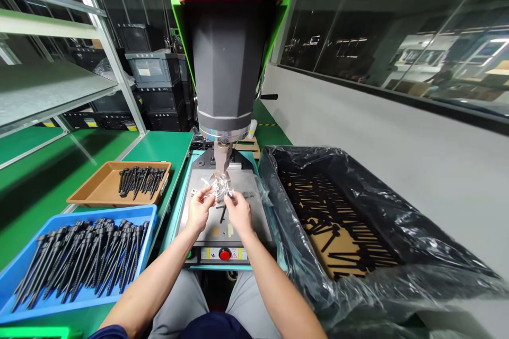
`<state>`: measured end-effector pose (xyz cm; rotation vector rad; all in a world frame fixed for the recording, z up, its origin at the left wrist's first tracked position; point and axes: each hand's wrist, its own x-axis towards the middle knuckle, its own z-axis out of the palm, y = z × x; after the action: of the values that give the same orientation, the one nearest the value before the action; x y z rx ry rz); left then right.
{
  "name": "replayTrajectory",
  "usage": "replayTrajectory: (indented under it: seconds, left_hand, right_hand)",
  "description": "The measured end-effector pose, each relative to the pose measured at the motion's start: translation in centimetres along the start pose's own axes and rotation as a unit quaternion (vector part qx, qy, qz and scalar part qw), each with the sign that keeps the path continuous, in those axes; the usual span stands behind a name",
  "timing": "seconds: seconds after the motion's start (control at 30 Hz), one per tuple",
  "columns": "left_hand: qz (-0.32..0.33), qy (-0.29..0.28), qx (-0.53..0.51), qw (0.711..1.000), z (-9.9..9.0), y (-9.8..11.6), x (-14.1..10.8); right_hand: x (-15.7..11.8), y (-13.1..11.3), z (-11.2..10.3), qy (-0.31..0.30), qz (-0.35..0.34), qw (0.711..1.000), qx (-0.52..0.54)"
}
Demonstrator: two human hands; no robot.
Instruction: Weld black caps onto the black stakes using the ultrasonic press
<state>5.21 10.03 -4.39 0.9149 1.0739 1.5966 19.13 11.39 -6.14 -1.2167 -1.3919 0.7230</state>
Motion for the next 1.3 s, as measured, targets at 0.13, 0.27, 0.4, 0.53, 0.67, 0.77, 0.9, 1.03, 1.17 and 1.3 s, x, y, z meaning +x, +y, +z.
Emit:
replayTrajectory:
  seconds: [0.13, 0.27, 0.4, 0.53, 0.67, 0.77, 0.9, 1.03, 1.17, 1.3]
  left_hand:
    - [-0.023, 0.011, 0.030, 0.999, -0.4, -0.7, -1.2]
    - [-0.052, -0.001, 0.044, 0.998, -1.1, -1.0, -2.1]
    - [-0.055, 0.030, 0.109, 0.992, -2.9, -1.4, -4.1]
    - [-0.010, 0.007, 0.152, 0.988, -4.0, -0.8, -7.3]
    - [-0.006, -0.116, 0.138, 0.984, -3.6, 0.8, -9.5]
    - [0.014, -0.135, 0.161, 0.977, -3.5, 1.3, -9.9]
    - [0.028, -0.120, 0.185, 0.975, -3.9, 1.0, -9.7]
    - [0.025, -0.098, 0.196, 0.975, -4.2, 1.1, -10.0]
    - [0.018, -0.072, 0.227, 0.971, -5.4, 3.1, -11.1]
    - [0.037, 0.002, 0.281, 0.959, -9.4, 7.0, -11.8]
  right_hand:
    - [-3.7, 0.5, -1.6, -0.051, 0.119, 0.983, 0.128]
    - [-5.2, 0.0, -2.4, -0.057, 0.157, 0.970, 0.174]
    - [-5.7, -0.7, -2.8, -0.067, 0.126, 0.975, 0.172]
    - [-6.6, -1.9, -2.5, -0.089, 0.064, 0.986, 0.122]
    - [-7.5, -3.5, -1.8, -0.095, -0.027, 0.990, 0.101]
    - [-8.0, -4.3, -1.2, -0.097, -0.081, 0.988, 0.086]
    - [-8.4, -4.9, -0.6, -0.095, -0.094, 0.988, 0.084]
    - [-8.4, -5.4, -0.3, -0.114, -0.072, 0.986, 0.100]
    - [-8.5, -5.2, -0.4, -0.133, -0.048, 0.980, 0.142]
    - [-8.4, -3.2, -0.4, -0.150, 0.010, 0.975, 0.166]
